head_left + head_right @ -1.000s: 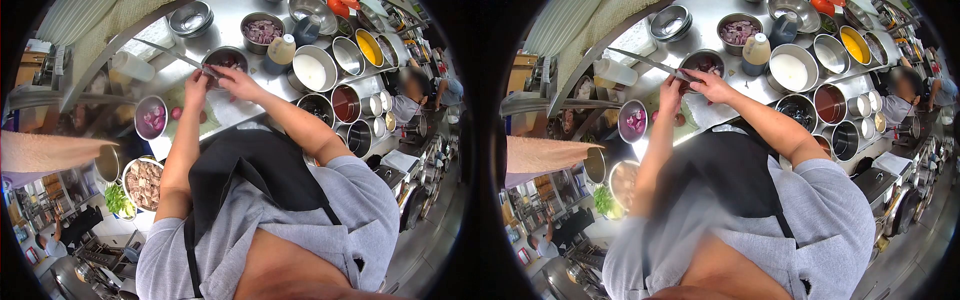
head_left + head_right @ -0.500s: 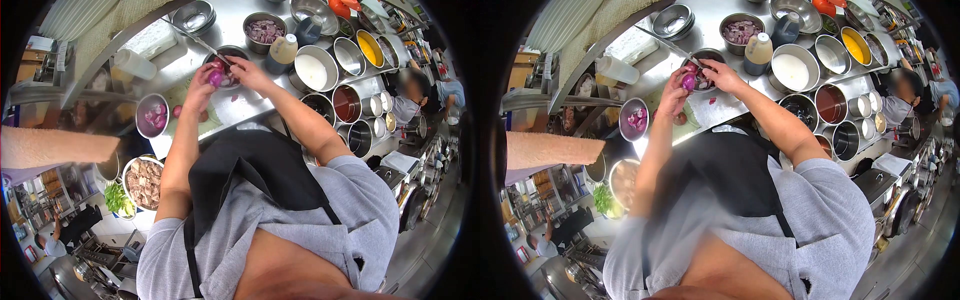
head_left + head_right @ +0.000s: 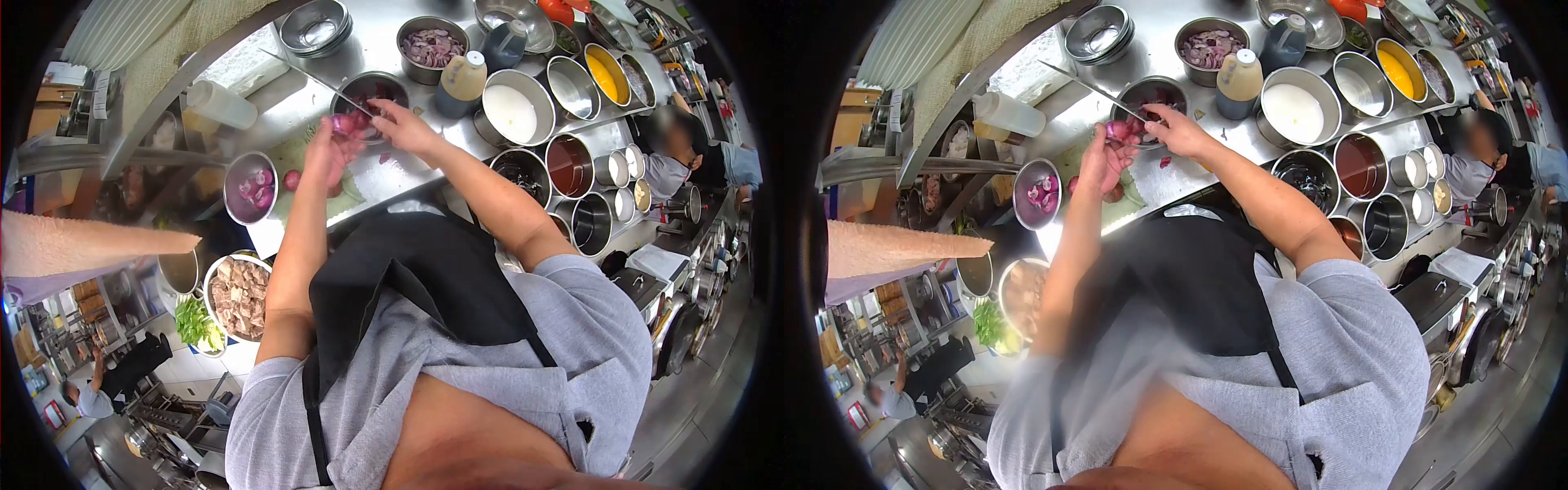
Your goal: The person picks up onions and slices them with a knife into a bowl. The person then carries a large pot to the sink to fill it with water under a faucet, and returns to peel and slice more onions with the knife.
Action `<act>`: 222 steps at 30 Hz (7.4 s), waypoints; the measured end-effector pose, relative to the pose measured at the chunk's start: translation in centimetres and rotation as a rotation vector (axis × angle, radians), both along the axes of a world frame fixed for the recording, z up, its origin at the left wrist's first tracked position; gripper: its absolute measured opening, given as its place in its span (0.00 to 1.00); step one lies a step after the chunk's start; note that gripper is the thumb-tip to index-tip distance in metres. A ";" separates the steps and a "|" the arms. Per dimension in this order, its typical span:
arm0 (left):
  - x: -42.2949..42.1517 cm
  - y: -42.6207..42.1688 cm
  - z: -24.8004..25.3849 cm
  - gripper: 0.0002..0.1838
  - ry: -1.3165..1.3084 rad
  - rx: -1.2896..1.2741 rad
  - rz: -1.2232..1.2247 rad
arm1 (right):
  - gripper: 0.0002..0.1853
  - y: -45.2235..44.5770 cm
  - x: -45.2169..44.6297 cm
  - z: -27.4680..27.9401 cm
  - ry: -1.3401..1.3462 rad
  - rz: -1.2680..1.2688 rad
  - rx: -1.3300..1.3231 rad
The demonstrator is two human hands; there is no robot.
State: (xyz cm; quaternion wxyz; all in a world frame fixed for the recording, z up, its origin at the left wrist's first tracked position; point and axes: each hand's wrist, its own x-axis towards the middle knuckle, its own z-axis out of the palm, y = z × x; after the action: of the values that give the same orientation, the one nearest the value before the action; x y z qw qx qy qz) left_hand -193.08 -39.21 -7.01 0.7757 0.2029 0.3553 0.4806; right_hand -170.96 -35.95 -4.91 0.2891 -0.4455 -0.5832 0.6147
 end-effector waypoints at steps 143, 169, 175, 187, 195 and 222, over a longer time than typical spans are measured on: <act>2.6 0.4 1.1 0.32 0.684 0.319 0.172 | 0.34 -1.8 0.6 2.6 -0.284 0.254 0.248; 0.6 -0.4 1.5 0.34 0.429 0.318 0.031 | 0.20 1.8 1.6 -2.1 -0.019 -0.109 -0.019; -0.2 -0.7 2.3 0.31 0.612 0.182 0.078 | 0.24 0.8 1.5 -2.4 -0.112 -0.057 0.109; -18.0 -7.8 0.5 0.12 0.934 0.128 0.706 | 0.23 0.3 3.9 -1.8 0.064 -0.115 -0.103; -14.2 -8.2 2.1 0.08 1.617 0.301 0.596 | 0.24 0.8 2.6 -1.1 -0.011 -0.038 -0.036; -1.2 -9.3 0.3 0.28 1.460 0.279 -0.035 | 0.35 -6.6 1.8 -4.4 -0.642 0.337 0.409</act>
State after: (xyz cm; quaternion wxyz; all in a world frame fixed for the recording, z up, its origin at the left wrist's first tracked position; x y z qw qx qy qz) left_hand -194.23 -48.52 -6.73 0.3170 0.5729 0.7127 0.2518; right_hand -169.16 -42.58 -9.26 0.0706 -0.4461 -0.8186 0.3548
